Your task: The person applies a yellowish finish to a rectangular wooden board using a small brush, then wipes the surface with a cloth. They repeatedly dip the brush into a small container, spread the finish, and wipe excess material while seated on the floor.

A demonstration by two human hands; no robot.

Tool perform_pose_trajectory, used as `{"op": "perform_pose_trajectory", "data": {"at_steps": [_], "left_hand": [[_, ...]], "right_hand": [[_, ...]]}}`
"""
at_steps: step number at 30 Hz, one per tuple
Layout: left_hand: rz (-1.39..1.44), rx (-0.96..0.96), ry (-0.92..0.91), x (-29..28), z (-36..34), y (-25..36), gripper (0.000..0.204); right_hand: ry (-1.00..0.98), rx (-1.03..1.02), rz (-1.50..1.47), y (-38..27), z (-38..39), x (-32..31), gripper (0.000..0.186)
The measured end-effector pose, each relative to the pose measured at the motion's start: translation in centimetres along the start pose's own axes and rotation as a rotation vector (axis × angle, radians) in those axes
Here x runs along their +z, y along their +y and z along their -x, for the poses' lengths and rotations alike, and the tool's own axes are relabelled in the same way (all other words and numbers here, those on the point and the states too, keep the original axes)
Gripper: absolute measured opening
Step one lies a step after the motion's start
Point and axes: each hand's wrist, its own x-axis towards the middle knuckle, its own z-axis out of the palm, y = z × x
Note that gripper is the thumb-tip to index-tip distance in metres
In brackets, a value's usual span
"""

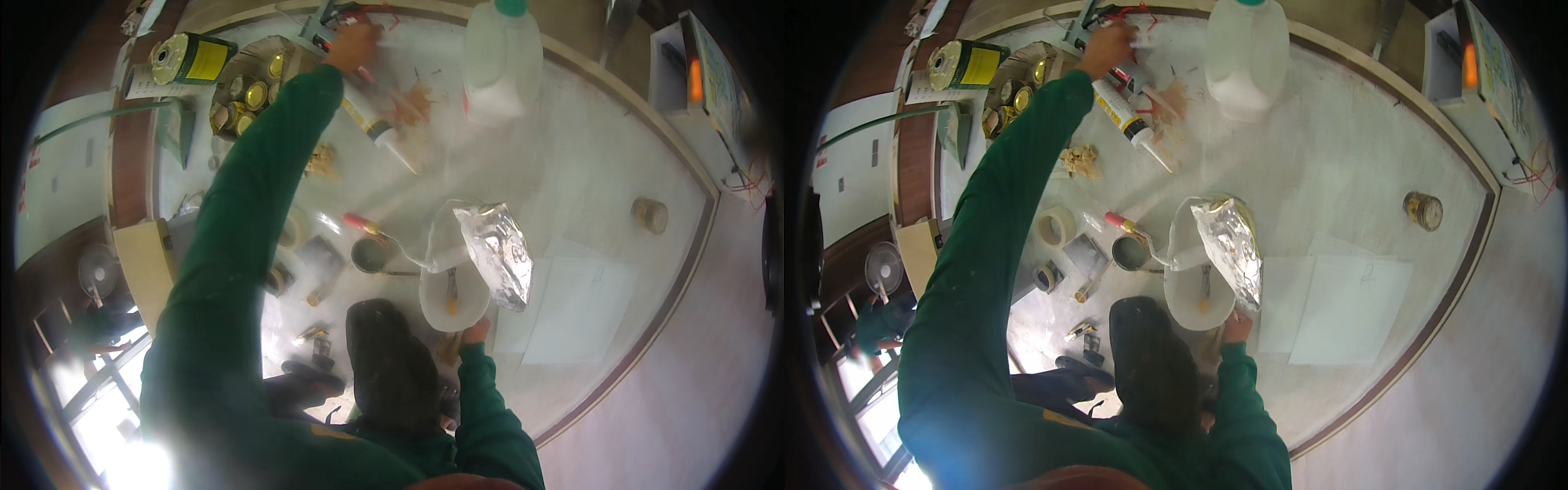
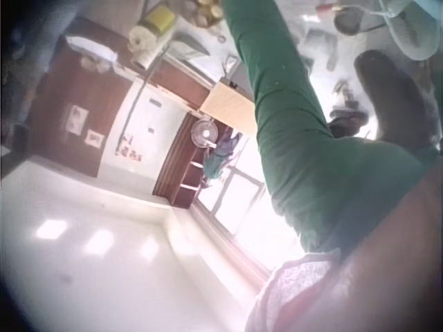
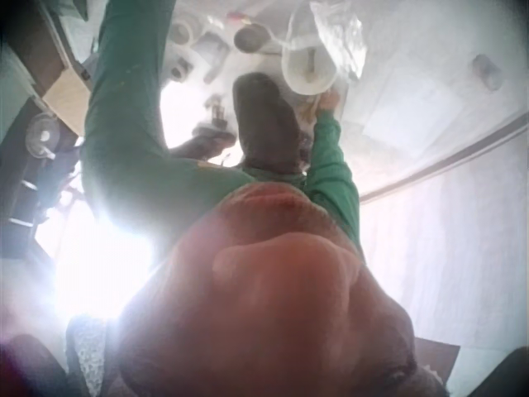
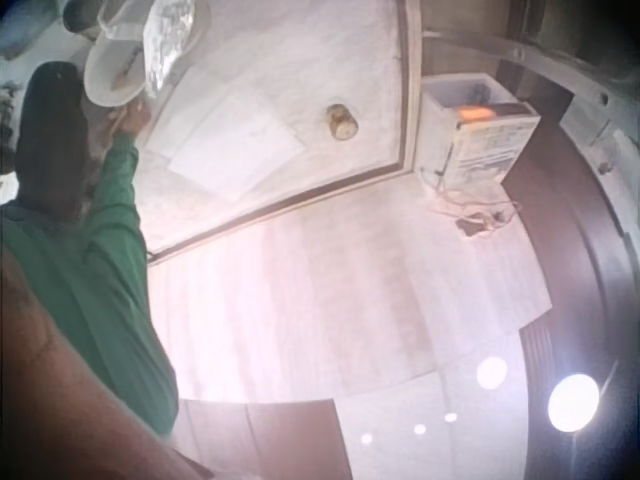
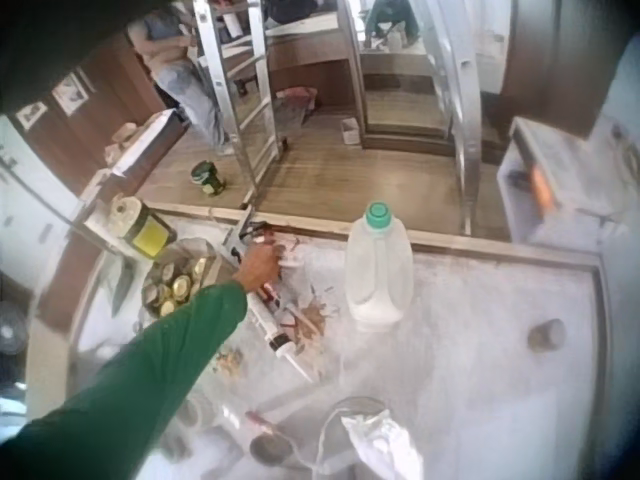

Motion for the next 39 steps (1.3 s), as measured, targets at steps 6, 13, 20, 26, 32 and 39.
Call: {"op": "perform_pose_trajectory", "data": {"at_steps": [6, 13, 20, 26, 32, 39], "left_hand": [[0.403, 0.002, 0.211, -7.1, 6.1, 5.4, 0.027], [0.569, 0.146, -0.265, -1.9, 12.6, 17.1, 0.027], [0.090, 0.053, -0.193, -1.7, 7.4, 9.0, 0.045], [-0.142, 0.356, -0.296, -3.7, 6.6, 8.7, 0.040], [-0.137, 0.475, -0.228, -5.2, 6.3, 7.5, 0.033], [-0.240, 0.452, -0.259, -3.2, 9.9, 10.4, 0.021]], "right_hand": [[-0.026, -0.036, -0.131, -1.0, 0.3, -0.1, 0.030], [-0.034, 0.005, -0.155, -2.2, 0.2, 0.2, 0.030], [-0.094, 0.047, -0.223, -1.7, 0.3, -0.3, 0.027], [-0.072, -0.003, -0.102, -0.7, 0.0, -0.2, 0.027], [-0.030, -0.272, 0.183, 1.3, -0.5, -0.2, 0.025], [-0.057, -0.250, 0.130, 3.3, -1.9, -0.6, 0.022]]}}
